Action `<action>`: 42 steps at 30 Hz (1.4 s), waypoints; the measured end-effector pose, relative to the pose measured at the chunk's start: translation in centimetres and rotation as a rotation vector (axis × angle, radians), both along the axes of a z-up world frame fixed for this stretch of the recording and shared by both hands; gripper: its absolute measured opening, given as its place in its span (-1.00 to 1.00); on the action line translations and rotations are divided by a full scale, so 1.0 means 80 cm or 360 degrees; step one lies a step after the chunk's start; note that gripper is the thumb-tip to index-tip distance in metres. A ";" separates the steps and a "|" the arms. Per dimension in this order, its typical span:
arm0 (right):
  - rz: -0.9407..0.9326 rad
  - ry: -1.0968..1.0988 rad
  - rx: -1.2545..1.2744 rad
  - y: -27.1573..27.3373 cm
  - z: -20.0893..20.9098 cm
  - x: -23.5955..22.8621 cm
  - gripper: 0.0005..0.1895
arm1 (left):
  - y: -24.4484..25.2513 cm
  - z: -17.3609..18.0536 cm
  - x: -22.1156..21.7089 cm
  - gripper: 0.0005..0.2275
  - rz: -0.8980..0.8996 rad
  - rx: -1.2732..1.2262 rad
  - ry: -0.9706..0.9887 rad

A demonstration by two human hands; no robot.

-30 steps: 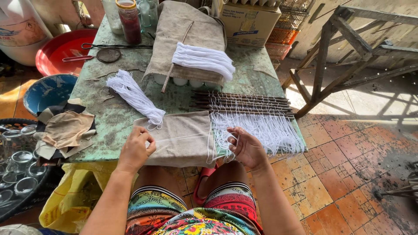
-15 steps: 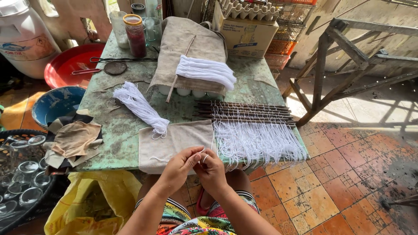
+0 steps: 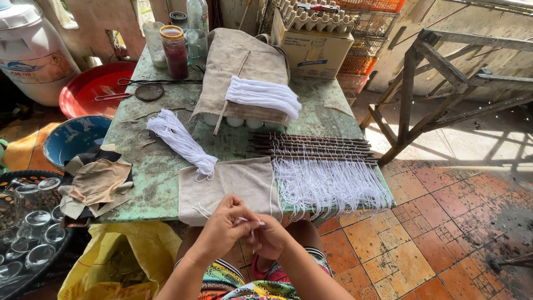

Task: Winding white thread around a wooden stick and tying it off to prepare candle wicks.

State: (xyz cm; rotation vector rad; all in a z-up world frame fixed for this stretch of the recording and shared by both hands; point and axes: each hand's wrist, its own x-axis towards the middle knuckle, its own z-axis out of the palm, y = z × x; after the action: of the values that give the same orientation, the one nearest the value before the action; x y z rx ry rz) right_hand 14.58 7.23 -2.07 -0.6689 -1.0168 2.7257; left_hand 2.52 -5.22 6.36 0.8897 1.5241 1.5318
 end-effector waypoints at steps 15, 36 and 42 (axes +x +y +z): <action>-0.0369 0.0334 0.1404 -0.002 0.062 0.013 -0.95 | -0.003 -0.006 0.010 -0.90 0.0635 0.0388 0.0815; -0.0428 0.0806 0.0406 0.005 0.066 0.014 -0.89 | 0.010 -0.012 0.013 -0.94 0.0164 0.0272 -0.0278; -0.0046 0.0948 -0.0026 0.009 0.081 0.025 -0.87 | 0.015 -0.027 0.007 -0.91 0.0188 0.0308 -0.0204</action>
State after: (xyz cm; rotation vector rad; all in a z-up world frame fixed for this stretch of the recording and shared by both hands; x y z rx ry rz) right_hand 16.56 7.91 4.37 0.1357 -0.8202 2.6406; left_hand 3.11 -4.03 4.23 0.8036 1.3743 1.8107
